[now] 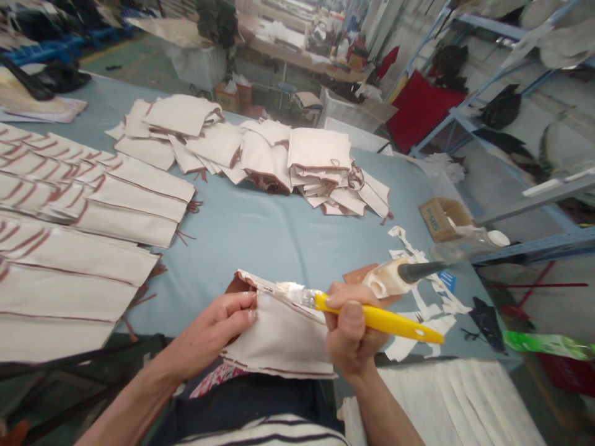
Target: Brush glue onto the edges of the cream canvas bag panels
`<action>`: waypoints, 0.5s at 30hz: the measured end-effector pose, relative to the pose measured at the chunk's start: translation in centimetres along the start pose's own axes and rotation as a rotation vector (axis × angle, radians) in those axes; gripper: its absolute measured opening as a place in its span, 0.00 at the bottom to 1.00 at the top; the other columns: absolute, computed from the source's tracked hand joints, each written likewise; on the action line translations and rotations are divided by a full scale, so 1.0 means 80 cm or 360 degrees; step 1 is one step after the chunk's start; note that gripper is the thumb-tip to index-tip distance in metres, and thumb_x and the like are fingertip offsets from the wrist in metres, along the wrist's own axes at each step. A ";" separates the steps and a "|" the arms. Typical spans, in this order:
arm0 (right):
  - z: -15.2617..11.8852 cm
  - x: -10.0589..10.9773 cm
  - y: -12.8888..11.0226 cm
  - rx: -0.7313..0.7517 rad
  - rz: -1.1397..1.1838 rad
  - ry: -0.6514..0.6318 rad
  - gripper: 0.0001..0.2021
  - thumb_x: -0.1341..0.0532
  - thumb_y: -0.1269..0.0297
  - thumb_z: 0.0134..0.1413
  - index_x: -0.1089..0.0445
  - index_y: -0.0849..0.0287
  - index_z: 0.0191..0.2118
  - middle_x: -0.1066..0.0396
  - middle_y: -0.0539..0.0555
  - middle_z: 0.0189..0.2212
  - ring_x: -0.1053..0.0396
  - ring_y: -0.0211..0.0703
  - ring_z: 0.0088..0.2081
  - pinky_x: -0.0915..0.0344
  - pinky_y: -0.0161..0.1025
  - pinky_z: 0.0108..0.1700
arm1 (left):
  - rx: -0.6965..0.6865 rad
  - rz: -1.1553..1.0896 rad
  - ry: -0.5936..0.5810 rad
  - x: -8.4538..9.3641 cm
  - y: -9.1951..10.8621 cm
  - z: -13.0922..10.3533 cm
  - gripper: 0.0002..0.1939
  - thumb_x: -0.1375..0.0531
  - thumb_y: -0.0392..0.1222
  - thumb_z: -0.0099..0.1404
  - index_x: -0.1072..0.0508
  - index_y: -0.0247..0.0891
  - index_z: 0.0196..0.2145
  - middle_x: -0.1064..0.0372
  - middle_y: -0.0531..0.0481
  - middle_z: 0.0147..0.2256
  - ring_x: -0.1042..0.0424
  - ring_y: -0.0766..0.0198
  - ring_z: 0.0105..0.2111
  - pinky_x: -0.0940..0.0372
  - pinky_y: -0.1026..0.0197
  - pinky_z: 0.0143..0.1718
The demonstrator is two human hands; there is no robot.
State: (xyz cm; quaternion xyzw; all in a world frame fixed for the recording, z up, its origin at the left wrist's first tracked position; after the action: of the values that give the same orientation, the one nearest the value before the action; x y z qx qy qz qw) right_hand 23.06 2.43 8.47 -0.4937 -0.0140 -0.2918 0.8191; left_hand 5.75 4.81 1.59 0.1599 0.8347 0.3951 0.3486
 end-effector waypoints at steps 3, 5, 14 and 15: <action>-0.008 -0.003 0.007 -0.0122 0.0182 -0.0058 0.14 0.46 0.59 0.69 0.30 0.55 0.33 0.33 0.49 0.21 0.38 0.38 0.18 0.38 0.36 0.20 | -0.0012 -0.0004 0.0002 0.002 0.000 -0.001 0.20 0.33 0.49 0.65 0.21 0.36 0.51 0.24 0.50 0.32 0.29 0.64 0.31 0.35 0.67 0.33; -0.004 -0.019 0.009 -0.0135 0.0220 -0.0129 0.14 0.46 0.59 0.69 0.29 0.55 0.33 0.32 0.49 0.22 0.38 0.37 0.18 0.37 0.35 0.21 | -0.0019 0.0006 -0.0005 0.001 0.003 -0.001 0.19 0.33 0.48 0.65 0.21 0.37 0.50 0.25 0.52 0.31 0.32 0.66 0.28 0.35 0.67 0.32; 0.025 -0.048 -0.010 0.0124 0.0115 -0.0109 0.14 0.46 0.58 0.71 0.28 0.55 0.35 0.27 0.50 0.25 0.30 0.39 0.23 0.33 0.36 0.27 | -0.0039 0.0042 0.0144 0.011 -0.005 0.000 0.15 0.31 0.45 0.61 0.21 0.35 0.44 0.38 0.59 0.21 0.42 0.70 0.21 0.45 0.70 0.22; 0.025 -0.041 -0.009 0.0105 0.0071 -0.0057 0.14 0.47 0.58 0.71 0.28 0.55 0.36 0.26 0.51 0.26 0.29 0.39 0.24 0.32 0.36 0.28 | -0.0051 0.0004 0.0157 0.014 -0.007 -0.001 0.16 0.31 0.45 0.61 0.21 0.36 0.45 0.36 0.59 0.22 0.41 0.70 0.22 0.44 0.70 0.22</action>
State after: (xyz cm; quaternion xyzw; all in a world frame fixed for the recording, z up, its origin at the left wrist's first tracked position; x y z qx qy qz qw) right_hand 20.50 5.36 9.01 -0.4718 -0.0271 -0.2640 0.8408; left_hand 4.92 5.01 0.72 0.1357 0.8442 0.4164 0.3091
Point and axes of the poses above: each hand's wrist, its own z-axis towards the middle knuckle, its own x-axis out of the back of the hand, y = z × x, the point moved 9 cm from there along z, towards the middle knuckle
